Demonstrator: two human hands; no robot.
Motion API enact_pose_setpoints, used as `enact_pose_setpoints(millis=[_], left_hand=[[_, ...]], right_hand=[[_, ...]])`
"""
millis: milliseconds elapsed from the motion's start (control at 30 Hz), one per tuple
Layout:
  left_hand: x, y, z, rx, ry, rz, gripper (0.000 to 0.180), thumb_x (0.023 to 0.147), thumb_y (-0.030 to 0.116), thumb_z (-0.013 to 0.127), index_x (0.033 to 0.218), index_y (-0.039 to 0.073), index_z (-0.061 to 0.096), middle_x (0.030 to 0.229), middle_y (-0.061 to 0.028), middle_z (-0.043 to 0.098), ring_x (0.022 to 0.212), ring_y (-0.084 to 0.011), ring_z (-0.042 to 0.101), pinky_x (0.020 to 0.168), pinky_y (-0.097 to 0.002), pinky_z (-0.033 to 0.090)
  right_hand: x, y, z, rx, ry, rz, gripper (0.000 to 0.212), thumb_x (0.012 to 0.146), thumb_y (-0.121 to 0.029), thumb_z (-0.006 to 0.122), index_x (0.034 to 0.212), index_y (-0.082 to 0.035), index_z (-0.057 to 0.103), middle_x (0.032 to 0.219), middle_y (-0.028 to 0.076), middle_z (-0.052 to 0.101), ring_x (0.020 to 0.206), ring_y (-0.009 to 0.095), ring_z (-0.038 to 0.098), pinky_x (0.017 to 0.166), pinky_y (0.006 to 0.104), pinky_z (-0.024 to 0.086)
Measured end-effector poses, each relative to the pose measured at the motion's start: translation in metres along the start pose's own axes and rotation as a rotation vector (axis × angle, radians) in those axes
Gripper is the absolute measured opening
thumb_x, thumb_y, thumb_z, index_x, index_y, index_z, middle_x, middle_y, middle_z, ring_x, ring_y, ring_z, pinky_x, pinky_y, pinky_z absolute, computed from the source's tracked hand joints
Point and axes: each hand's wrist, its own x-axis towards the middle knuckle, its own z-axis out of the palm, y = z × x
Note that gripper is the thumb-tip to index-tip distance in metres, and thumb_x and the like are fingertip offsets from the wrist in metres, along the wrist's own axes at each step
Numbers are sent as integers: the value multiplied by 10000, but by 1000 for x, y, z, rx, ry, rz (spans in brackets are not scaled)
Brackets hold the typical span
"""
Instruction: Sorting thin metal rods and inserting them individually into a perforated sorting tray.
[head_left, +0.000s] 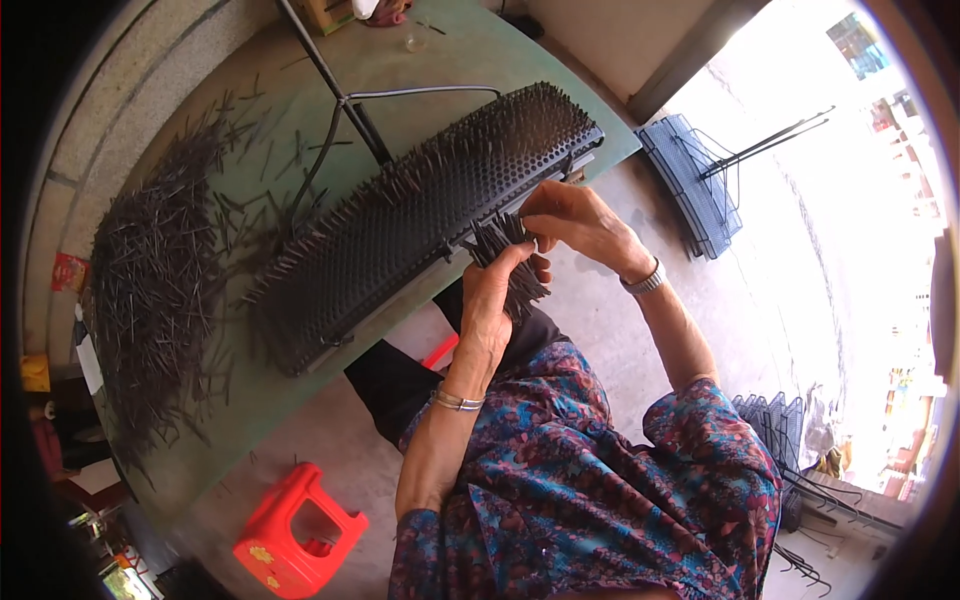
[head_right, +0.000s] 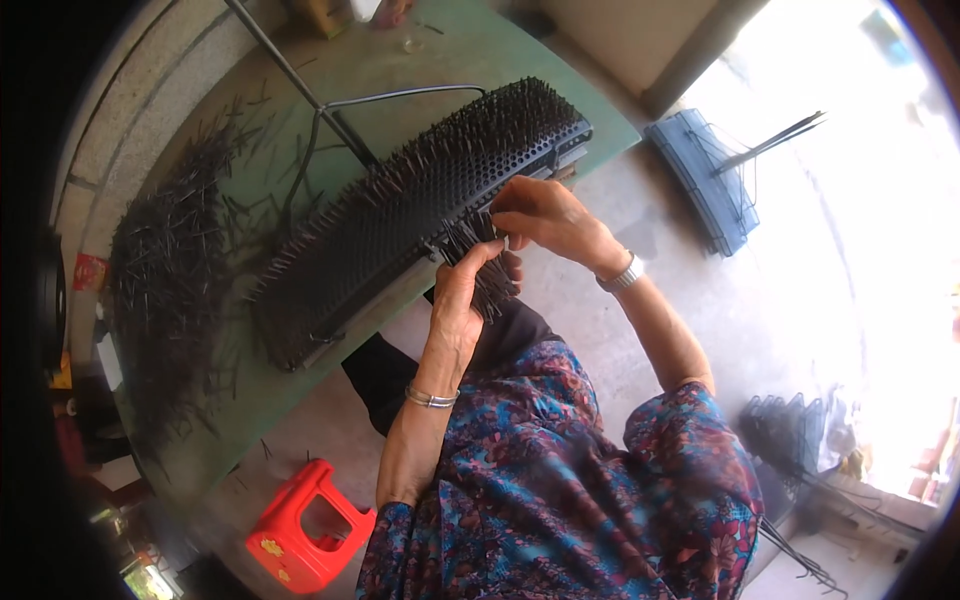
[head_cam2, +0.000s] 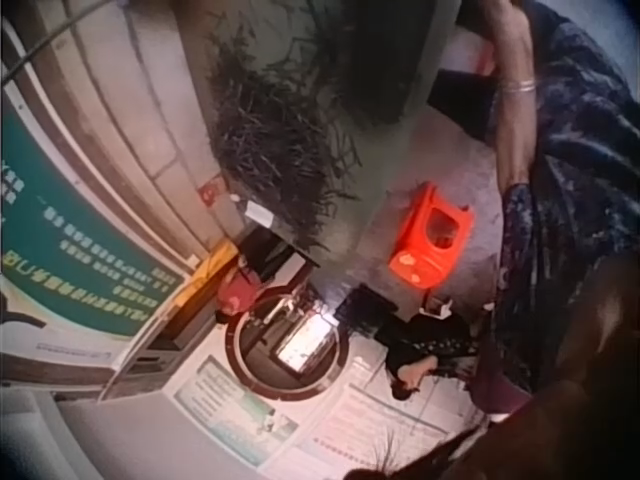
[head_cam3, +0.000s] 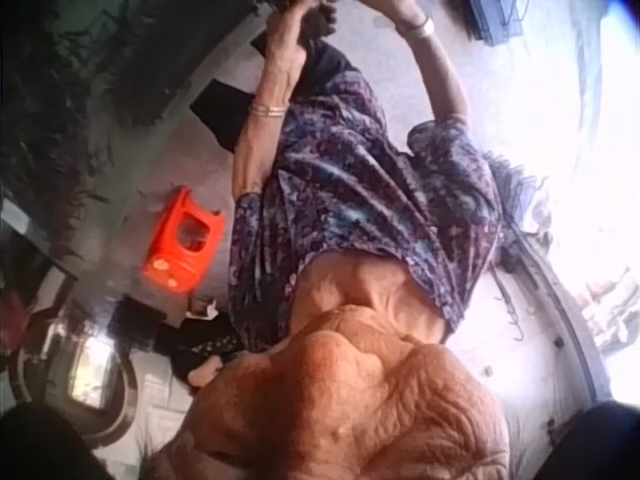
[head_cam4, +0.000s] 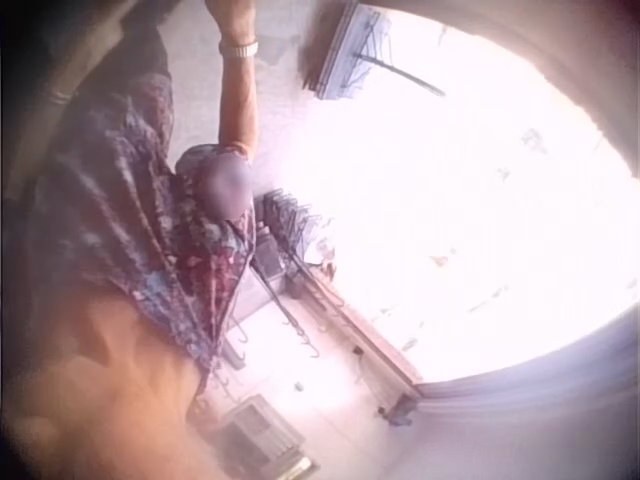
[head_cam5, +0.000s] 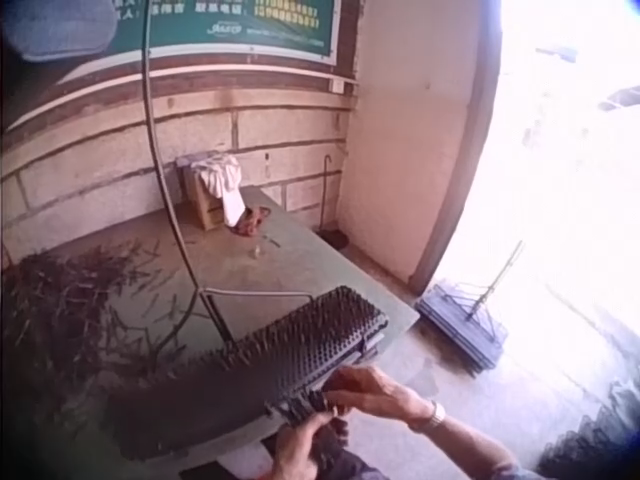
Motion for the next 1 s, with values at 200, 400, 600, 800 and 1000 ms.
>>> enact_pose_setpoints(millis=[200,400,600,800,1000], left_hand=[[9,-1,-5,-106,44,-57,247,821,146,699,982,-33,649,903,-137,699,758,-238,703,594,-317,563],[13,6,-5,-218,-1,-37,254,862,194,681,1018,5,615,1008,-164,688,885,-274,700,729,-406,589],[17,-2,-5,-230,-18,-74,225,881,225,670,999,52,587,995,-136,661,894,-286,674,791,-461,584],[10,1,-4,-134,29,-64,203,871,236,687,982,78,626,862,-95,682,789,-200,676,705,-397,589],[10,-1,-4,-102,25,-57,195,871,231,685,973,75,625,850,-94,690,741,-190,676,655,-359,588]], right_hand=[[-2,-5,-15,-26,42,6,132,922,-76,599,981,43,597,817,64,653,748,147,686,676,271,553],[10,-17,-32,-266,665,-195,124,934,-67,579,1004,34,590,844,96,702,808,171,720,692,254,540],[39,7,-31,-392,676,-232,109,933,-83,580,1004,-1,585,844,85,714,787,151,724,639,242,522],[41,6,-33,-431,662,-280,119,926,-104,585,998,-9,577,778,80,713,721,145,711,577,248,501],[49,9,-37,-442,575,-255,120,923,-130,577,953,-14,590,769,92,708,664,147,678,560,279,494]])
